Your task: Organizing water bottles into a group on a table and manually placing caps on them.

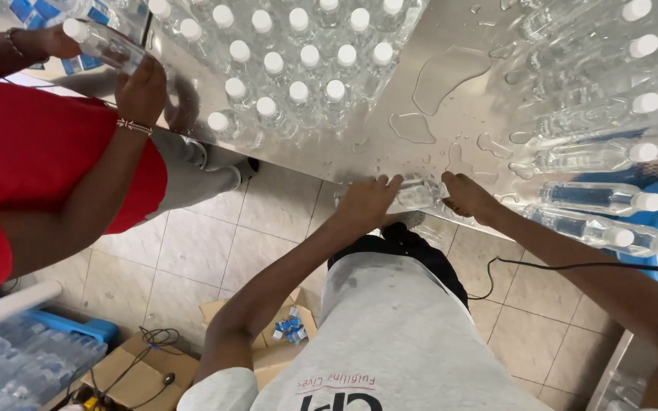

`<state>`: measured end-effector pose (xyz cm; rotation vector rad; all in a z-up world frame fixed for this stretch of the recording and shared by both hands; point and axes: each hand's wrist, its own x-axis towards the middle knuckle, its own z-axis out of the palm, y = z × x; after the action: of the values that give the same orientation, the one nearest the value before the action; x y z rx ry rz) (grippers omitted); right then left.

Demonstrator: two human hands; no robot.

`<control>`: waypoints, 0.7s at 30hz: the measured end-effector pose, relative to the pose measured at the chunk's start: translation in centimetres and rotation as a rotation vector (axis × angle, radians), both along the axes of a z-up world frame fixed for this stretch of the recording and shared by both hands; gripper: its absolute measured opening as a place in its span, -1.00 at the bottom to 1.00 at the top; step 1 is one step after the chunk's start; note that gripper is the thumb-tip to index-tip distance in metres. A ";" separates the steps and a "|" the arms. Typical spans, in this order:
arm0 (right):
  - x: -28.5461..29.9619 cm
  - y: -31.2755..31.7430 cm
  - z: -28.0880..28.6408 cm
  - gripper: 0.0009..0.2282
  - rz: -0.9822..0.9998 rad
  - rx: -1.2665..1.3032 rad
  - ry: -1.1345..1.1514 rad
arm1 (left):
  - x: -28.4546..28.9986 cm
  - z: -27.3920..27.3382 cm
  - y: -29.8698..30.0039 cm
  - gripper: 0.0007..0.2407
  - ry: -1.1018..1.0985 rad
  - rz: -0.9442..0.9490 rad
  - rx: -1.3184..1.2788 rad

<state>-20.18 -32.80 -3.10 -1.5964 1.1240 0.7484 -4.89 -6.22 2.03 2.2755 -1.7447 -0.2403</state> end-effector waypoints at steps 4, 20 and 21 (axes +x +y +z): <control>0.3 0.4 0.9 -0.64 -0.089 0.836 0.137 | 1.1 -1.9 1.1 -0.39 -0.531 -0.130 -0.045; 2.0 1.4 17.4 -0.46 -0.122 0.221 -0.418 | 12.2 -9.2 9.7 0.02 0.366 1.202 -1.070; 1.8 1.4 17.5 -0.47 -0.126 0.204 -0.417 | 13.0 -9.1 9.6 0.04 0.392 1.211 -1.077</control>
<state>-18.41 -31.43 14.36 -1.4111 0.8073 0.4057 8.11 3.35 -7.06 1.7824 0.0020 0.3826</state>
